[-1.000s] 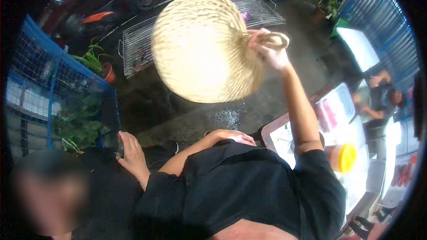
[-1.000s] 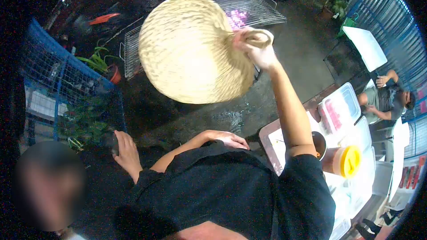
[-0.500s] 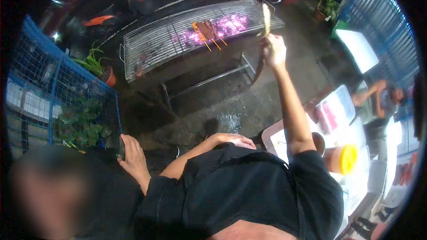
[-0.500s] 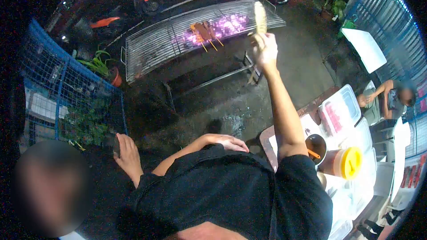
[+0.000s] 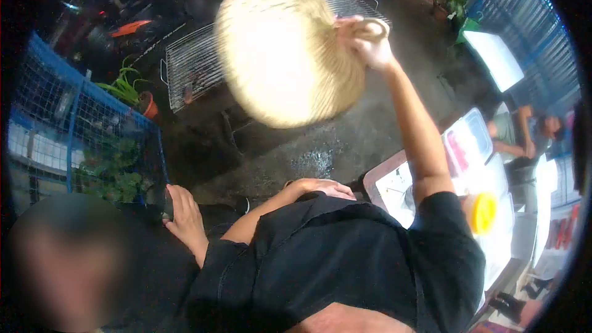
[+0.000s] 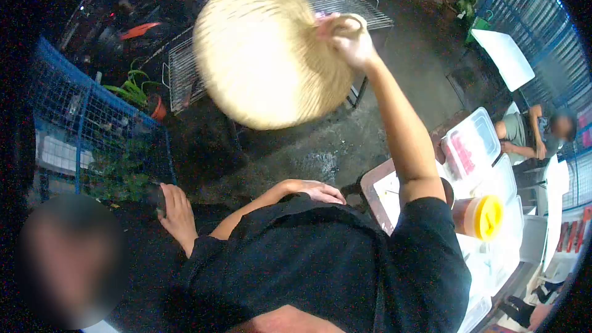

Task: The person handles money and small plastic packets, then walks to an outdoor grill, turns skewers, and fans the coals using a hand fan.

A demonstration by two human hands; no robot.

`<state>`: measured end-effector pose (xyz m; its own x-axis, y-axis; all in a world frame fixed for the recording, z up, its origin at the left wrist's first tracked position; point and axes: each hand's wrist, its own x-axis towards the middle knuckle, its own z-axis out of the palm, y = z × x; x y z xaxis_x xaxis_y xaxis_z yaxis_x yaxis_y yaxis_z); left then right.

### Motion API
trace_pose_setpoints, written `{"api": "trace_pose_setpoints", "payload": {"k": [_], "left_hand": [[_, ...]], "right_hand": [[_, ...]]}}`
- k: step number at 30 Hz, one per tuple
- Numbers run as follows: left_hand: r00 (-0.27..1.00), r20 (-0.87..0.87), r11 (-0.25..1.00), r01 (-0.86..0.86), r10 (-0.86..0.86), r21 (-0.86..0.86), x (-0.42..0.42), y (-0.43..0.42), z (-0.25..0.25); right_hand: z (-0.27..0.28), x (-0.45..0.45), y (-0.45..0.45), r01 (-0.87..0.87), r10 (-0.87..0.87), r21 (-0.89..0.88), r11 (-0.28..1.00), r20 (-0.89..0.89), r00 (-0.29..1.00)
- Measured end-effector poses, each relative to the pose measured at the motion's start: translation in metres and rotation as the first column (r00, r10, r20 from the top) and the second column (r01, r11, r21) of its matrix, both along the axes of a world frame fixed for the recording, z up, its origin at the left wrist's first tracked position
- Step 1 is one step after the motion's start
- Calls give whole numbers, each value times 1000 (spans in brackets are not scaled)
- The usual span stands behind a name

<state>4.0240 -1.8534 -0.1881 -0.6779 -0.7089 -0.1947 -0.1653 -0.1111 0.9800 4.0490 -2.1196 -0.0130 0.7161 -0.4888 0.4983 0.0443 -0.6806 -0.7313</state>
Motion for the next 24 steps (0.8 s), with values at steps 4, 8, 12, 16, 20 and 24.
{"api": "trace_pose_setpoints", "payload": {"k": [4,8,12,16,20,24], "left_hand": [[998,-62,981,-7,-5,-194,5,7,0],[1000,16,996,-20,21,-86,5,2,2],[1000,-21,996,-4,2,-87,5,6,6],[999,-9,997,-35,34,-74,7,3,-5],[995,-94,978,4,-24,-211,8,3,-7],[997,49,995,-64,60,74,6,-3,12]], "right_hand": [[2,14,-13,428,-478,-409,806,-22,878],[17,8,5,-279,279,-7,960,59,959],[-6,14,-31,339,-354,-392,855,36,935],[-16,19,-13,-150,213,-343,927,154,965],[-4,9,-34,112,-109,-482,869,34,993],[-16,2,-16,260,-294,-453,853,-4,956]]}}
